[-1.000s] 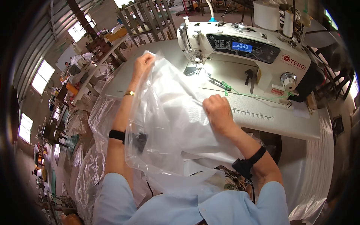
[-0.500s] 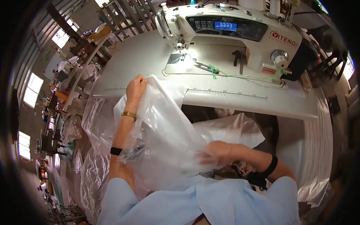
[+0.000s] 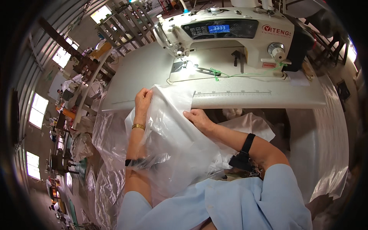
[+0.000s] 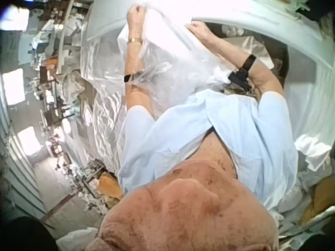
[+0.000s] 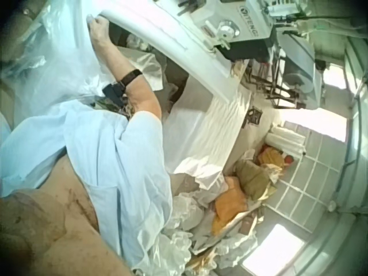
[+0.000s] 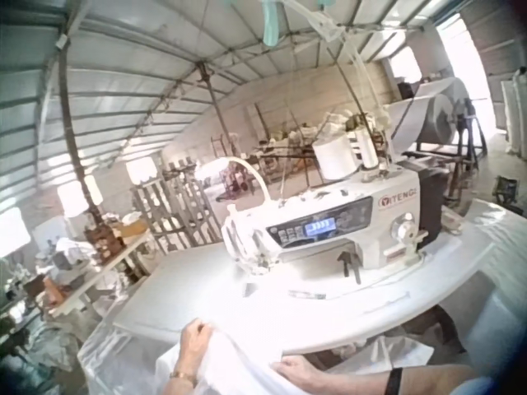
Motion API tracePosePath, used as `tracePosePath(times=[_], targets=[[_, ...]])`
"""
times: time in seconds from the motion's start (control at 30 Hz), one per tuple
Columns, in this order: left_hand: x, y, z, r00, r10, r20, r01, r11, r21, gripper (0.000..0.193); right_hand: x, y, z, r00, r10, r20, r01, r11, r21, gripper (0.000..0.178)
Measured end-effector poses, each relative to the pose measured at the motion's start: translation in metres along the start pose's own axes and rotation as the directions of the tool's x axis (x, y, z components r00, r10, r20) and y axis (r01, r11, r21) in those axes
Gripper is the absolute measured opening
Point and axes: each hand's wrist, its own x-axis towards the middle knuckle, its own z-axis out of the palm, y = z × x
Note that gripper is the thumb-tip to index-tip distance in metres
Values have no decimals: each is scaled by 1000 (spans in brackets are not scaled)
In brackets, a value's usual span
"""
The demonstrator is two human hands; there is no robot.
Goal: The recorder is sewing large white plastic sheets together using an industrial sewing machine.
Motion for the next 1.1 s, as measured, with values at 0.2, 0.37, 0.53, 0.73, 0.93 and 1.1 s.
tracePosePath(times=[0.2, 0.37, 0.53, 0.73, 0.93, 1.1], targets=[[-5, 1, -18, 1000, 4, 12, -2, 974, -225, 22, -35, -78, -1, 804, -594, -11, 535, 732, -422, 40], [0, 83, -41, 969, 247, 3, -193, 764, -616, 15, -25, -117, -61, 893, -448, -33, 361, 759, -542, 29], [-1, 149, -69, 914, 398, 77, -243, 691, -681, 8, -9, -139, -52, 853, -512, -98, 462, 830, -312, 17], [-3, 201, -74, 878, 420, 230, -240, 801, -549, 11, -1, -157, -39, 954, -300, -14, 298, 939, 174, 18], [-1, 220, -81, 854, 429, 293, -375, 900, -224, 6, -6, -177, -38, 895, -442, 57, 446, 892, -73, 20], [-12, 240, -80, 879, 405, 251, -232, 824, -517, 6, -18, -177, -35, 886, -455, 86, 462, 880, -107, 16]])
